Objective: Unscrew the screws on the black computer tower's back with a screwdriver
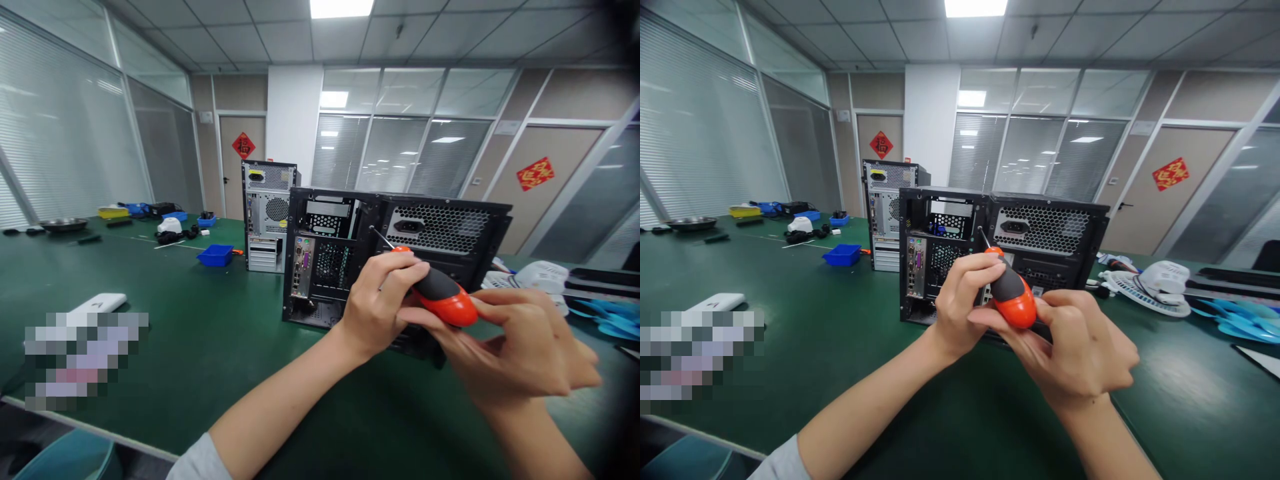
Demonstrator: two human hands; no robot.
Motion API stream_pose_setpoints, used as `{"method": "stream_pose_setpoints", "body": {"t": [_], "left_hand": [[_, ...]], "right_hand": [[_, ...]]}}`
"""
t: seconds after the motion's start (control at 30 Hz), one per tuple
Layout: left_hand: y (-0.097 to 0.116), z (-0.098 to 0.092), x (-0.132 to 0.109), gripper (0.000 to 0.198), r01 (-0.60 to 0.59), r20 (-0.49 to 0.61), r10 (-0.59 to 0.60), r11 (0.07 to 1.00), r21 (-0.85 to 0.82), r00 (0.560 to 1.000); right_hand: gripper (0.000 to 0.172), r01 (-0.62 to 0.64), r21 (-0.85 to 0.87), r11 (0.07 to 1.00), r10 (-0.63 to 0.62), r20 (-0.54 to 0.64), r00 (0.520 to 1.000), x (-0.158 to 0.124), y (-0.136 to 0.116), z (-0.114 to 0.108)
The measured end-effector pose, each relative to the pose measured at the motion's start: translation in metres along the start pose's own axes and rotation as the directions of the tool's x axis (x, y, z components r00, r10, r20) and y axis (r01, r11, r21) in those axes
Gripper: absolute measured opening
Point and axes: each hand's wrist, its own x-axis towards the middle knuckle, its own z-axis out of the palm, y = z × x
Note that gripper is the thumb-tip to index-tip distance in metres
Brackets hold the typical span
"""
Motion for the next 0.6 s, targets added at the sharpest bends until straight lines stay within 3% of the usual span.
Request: {"method": "stream_pose_setpoints", "body": {"t": [0.1, 0.23, 0.4, 0.6], "left_hand": [[-0.002, -0.001, -0.002, 0.039, -0.002, 0.060, -0.001, 0.999, 0.046, 0.998], [-0.003, 0.000, -0.002, 0.031, -0.048, 0.008, 0.047, 0.999, 0.026, 0.999], [-0.004, 0.002, -0.003, 0.029, -0.072, 0.025, 0.072, 0.997, 0.012, 0.997], [-0.005, 0.003, -0.003, 0.029, -0.114, 0.027, 0.113, 0.993, 0.037, 0.993]], "right_hand": [[0.028, -0.004, 0.050, 0.999, 0.004, -0.003, 1.000, 0.001, 0.000, 0.000], [0.026, -0.086, 0.127, 0.988, 0.077, 0.080, 0.994, 0.004, -0.002, -0.002], [0.032, -0.166, 0.233, 0.958, 0.139, 0.128, 0.982, 0.014, -0.006, -0.008], [0.060, -0.065, 0.284, 0.956, -0.005, 0.241, 0.971, 0.027, -0.005, -0.013]]}}
